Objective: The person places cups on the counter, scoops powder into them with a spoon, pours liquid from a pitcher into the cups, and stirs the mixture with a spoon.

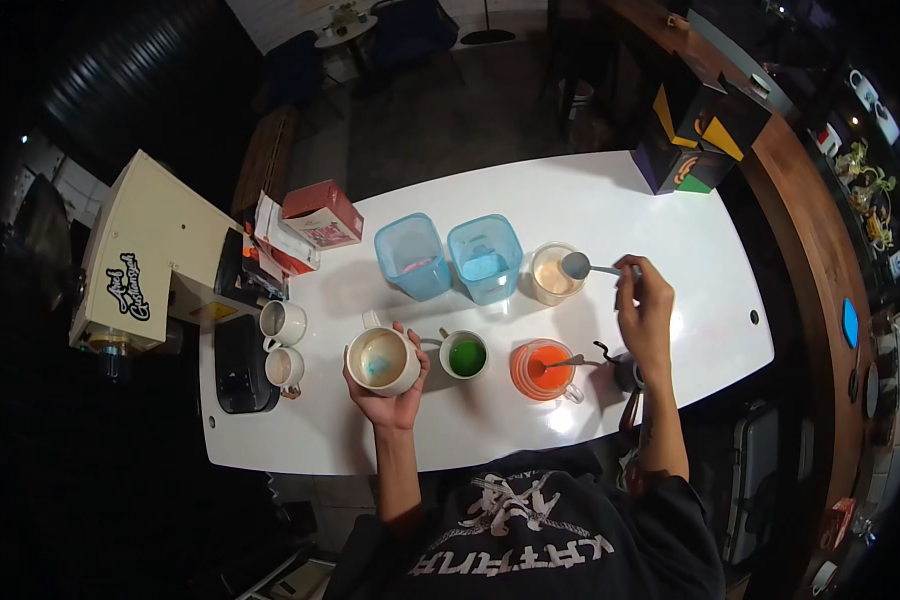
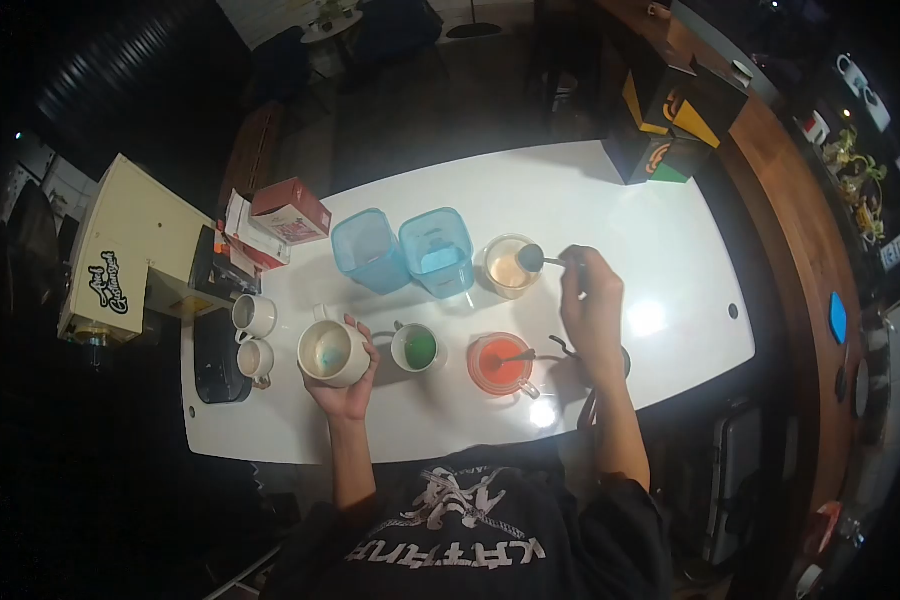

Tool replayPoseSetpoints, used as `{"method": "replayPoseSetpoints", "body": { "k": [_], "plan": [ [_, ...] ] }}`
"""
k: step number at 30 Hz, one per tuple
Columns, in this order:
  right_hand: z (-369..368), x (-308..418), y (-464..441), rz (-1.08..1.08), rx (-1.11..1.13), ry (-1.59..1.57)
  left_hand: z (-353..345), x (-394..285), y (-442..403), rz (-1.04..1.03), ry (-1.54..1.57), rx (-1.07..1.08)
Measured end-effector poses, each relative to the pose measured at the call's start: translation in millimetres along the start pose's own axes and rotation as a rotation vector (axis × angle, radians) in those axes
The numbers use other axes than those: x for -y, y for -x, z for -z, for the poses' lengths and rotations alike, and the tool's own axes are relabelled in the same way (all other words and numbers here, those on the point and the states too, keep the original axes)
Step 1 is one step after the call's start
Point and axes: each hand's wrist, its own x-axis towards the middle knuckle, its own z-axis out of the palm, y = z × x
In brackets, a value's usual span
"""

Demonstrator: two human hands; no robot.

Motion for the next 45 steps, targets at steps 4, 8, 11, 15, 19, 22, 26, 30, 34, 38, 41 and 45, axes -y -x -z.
{"method": "replayPoseSetpoints", "body": {
  "k": [4,8,11,15,19,22,26,30,34,38,41,45],
  "plan": [
    [-4.4,13.5,2.4,0.198,0.189,0.148,3.6,2.9,-1.9,0.008,-0.001,0.002],
    [-19.4,2.3,7.1,0.318,0.107,0.172,2.8,5.8,-2.8,0.009,-0.001,0.012],
    [-22.1,-6.6,6.8,0.217,0.048,0.119,1.3,6.3,-1.4,0.017,0.021,0.01],
    [-22.2,-9.1,8.5,0.063,0.02,0.089,-0.1,7.7,0.6,0.027,0.02,0.022],
    [-22.7,-11.3,8.1,0.018,-0.044,0.075,-3.0,9.0,1.7,0.032,-0.01,0.036],
    [-25.6,-29.3,8.4,-0.004,-0.075,0.055,-5.7,10.4,1.8,0.035,-0.02,0.03],
    [-24.4,-30.8,9.0,-0.141,-0.092,-0.093,-9.4,12.4,2.4,0.049,-0.052,0.039],
    [-24.6,-33.5,9.4,-0.159,-0.096,-0.137,-14.9,14.5,2.0,0.063,-0.062,0.046],
    [-23.6,-35.9,10.2,-0.173,-0.104,-0.167,-17.3,16.4,2.7,0.07,-0.073,0.057],
    [-24.7,-45.1,10.6,-0.192,-0.105,-0.246,-20.1,18.5,3.7,0.076,-0.08,0.067],
    [-22.7,-47.6,11.5,-0.22,-0.113,-0.286,-22.0,19.5,3.8,0.08,-0.081,0.071],
    [-16.5,-45.2,11.7,-0.249,-0.126,-0.328,-24.3,21.5,4.4,0.081,-0.096,0.081]
  ]
}}
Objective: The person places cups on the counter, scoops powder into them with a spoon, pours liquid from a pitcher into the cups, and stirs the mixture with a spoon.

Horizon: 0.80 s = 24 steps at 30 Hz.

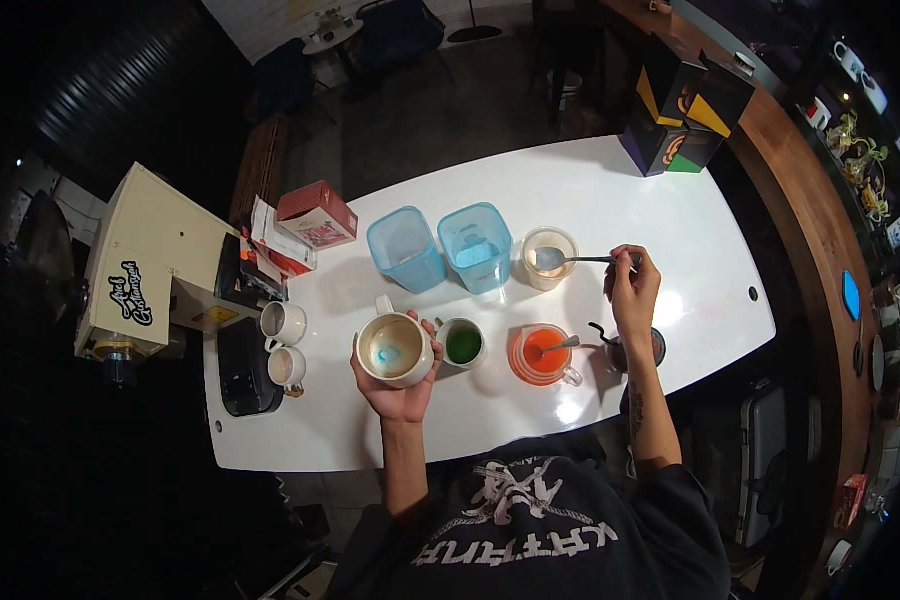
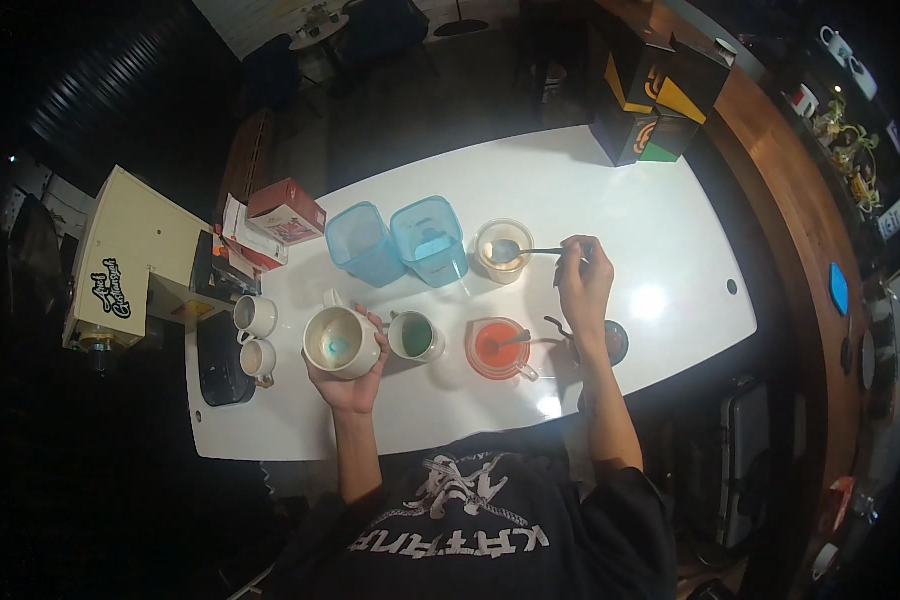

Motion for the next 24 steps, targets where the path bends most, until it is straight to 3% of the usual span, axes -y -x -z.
{"method": "replayPoseSetpoints", "body": {
  "k": [5,12,22,24],
  "plan": [
    [8.1,6.5,0.8,0.002,-0.025,-0.058,0.0,1.3,-0.1,0.03,0.02,0.033],
    [19.6,73.8,14.3,0.046,-0.034,-0.162,-13.0,12.7,-3.4,0.022,-0.093,-0.107],
    [5.6,158.7,49.9,0.15,0.188,-0.347,-28.1,30.5,-2.5,0.032,-0.089,-0.163],
    [-2.7,165.6,61.5,0.145,0.3,-0.356,-33.0,37.2,0.7,-0.078,-0.273,-0.08]
  ]
}}
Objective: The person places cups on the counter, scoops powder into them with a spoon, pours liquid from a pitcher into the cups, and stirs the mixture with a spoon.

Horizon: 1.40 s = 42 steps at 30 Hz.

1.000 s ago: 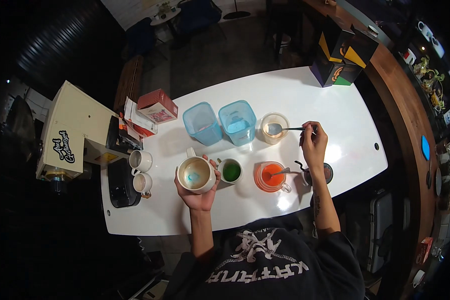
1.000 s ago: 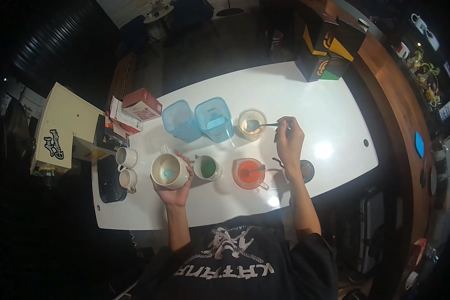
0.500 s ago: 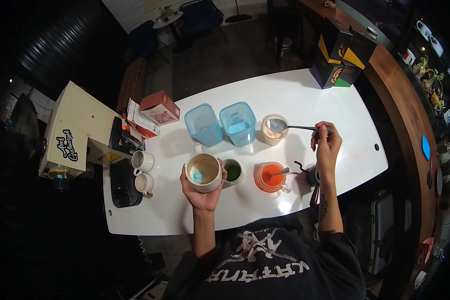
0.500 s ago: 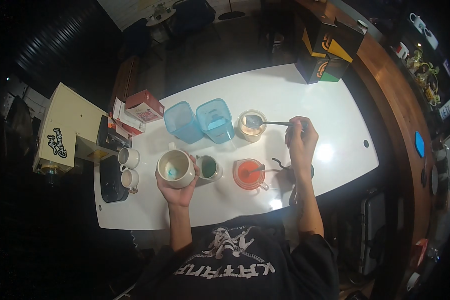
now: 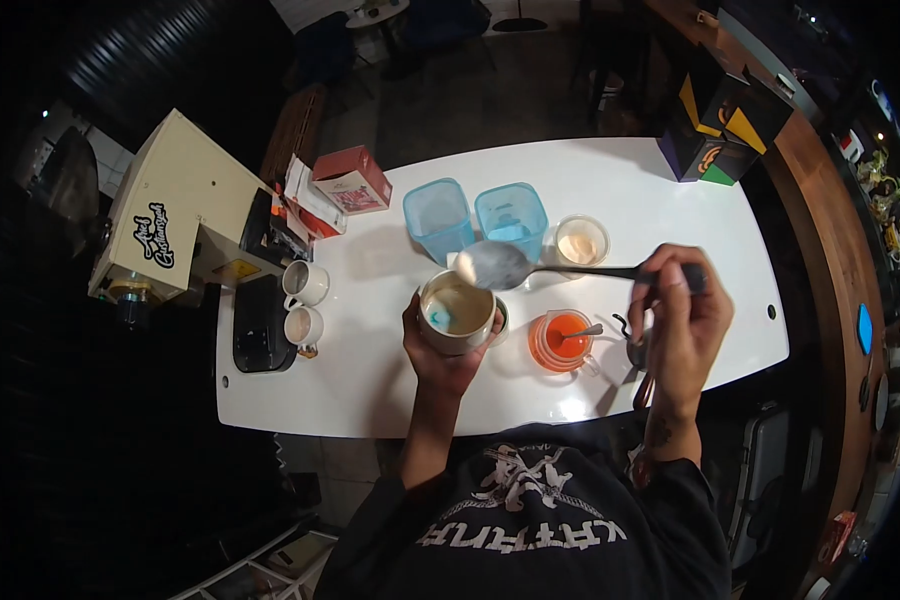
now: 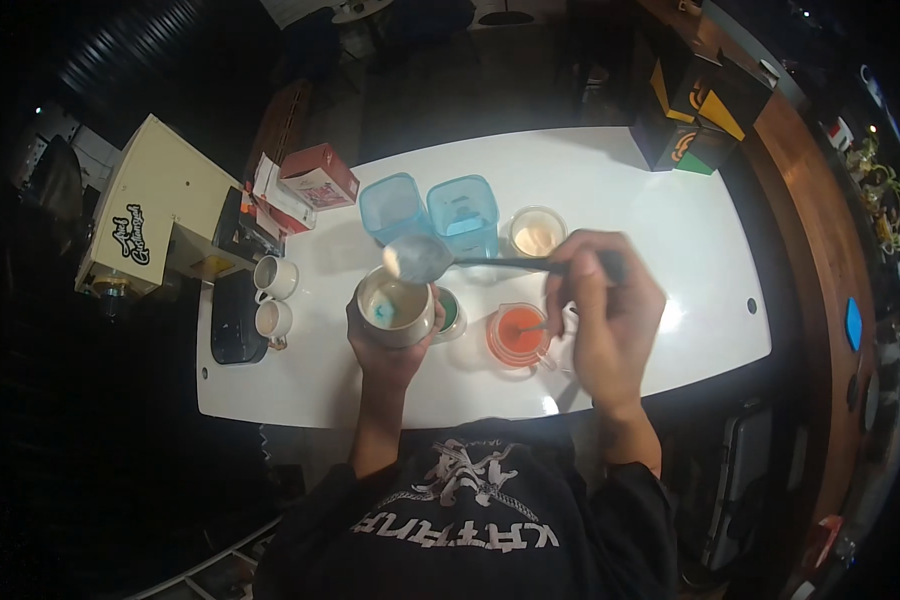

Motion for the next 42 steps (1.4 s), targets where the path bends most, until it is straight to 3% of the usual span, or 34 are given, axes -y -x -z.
{"method": "replayPoseSetpoints", "body": {
  "k": [2,4,8,12,17,21,30,42],
  "plan": [
    [-8.4,-6.1,9.0,0.062,0.118,0.125,-4.2,-0.3,2.0,-0.049,-0.079,0.061],
    [-13.2,-14.9,13.6,0.219,0.268,0.241,1.6,-3.1,-0.2,0.116,0.207,-0.105],
    [-12.9,-10.1,18.5,0.299,0.352,0.303,14.3,-1.8,0.4,0.098,0.235,-0.13],
    [1.3,-11.8,12.8,0.504,0.222,0.213,23.2,-3.5,0.8,0.092,0.283,-0.069],
    [31.6,-11.3,-1.9,0.342,-0.197,0.18,41.7,-10.3,0.5,0.083,0.477,0.136],
    [57.1,-47.4,-20.0,0.226,-0.258,0.317,55.7,-19.7,-0.1,0.017,0.455,0.149],
    [71.1,-120.0,-26.9,-0.034,-0.185,0.406,72.8,-34.3,7.1,-0.041,0.369,0.108],
    [74.3,-149.5,-19.8,-0.142,-0.079,0.402,82.8,-25.3,6.3,0.017,0.411,0.102]
  ]
}}
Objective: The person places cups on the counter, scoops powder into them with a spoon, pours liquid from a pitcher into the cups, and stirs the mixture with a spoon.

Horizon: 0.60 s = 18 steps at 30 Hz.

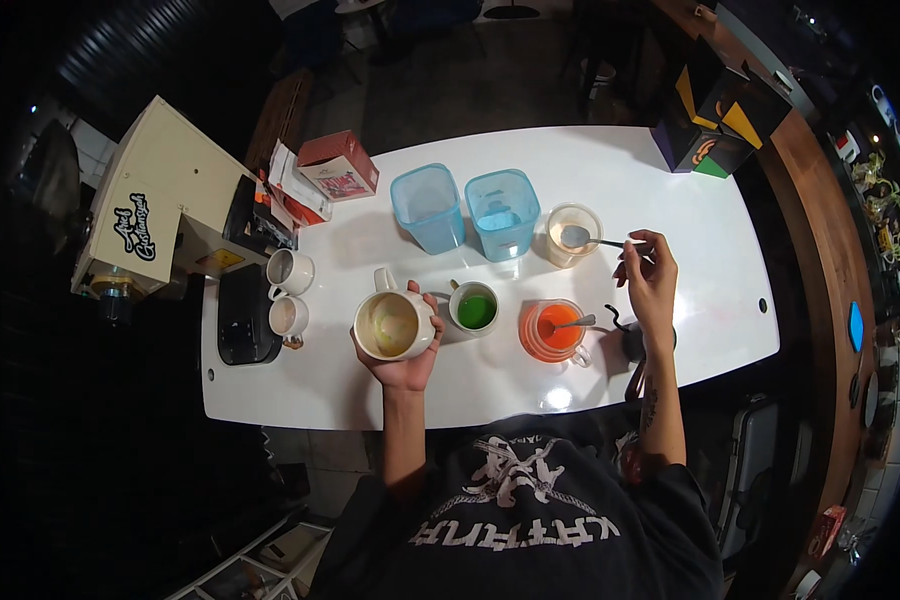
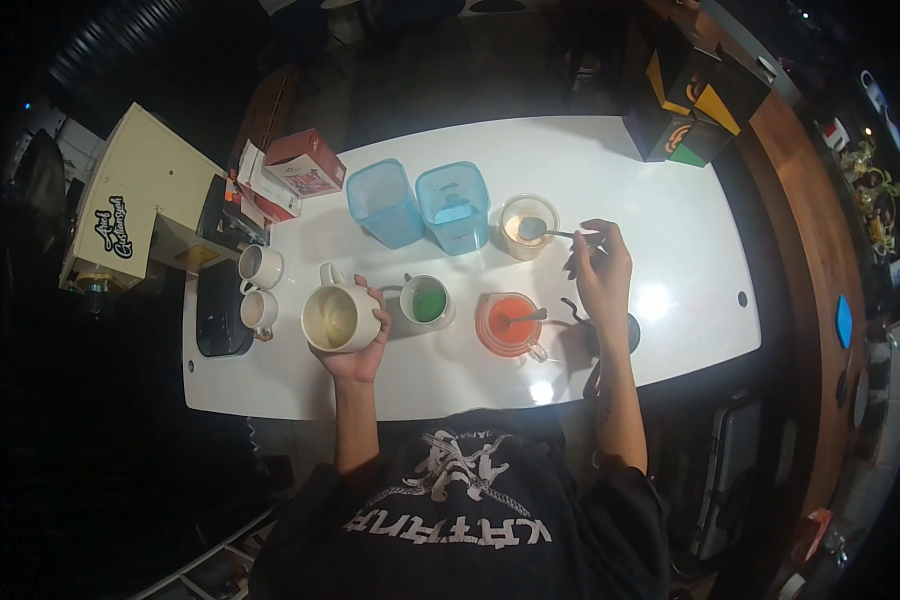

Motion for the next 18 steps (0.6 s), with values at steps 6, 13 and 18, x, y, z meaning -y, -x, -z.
{"method": "replayPoseSetpoints", "body": {
  "k": [6,13,18],
  "plan": [
    [22.0,13.6,25.4,-0.091,0.062,0.118,-5.1,3.5,-4.8,0.025,-0.021,0.016],
    [61.6,18.5,85.7,0.029,-0.033,1.01,-14.1,8.9,-10.8,0.058,-0.058,0.046],
    [61.0,10.6,133.9,-0.331,0.271,1.179,-23.0,18.5,-17.8,0.081,-0.081,0.053]
  ]
}}
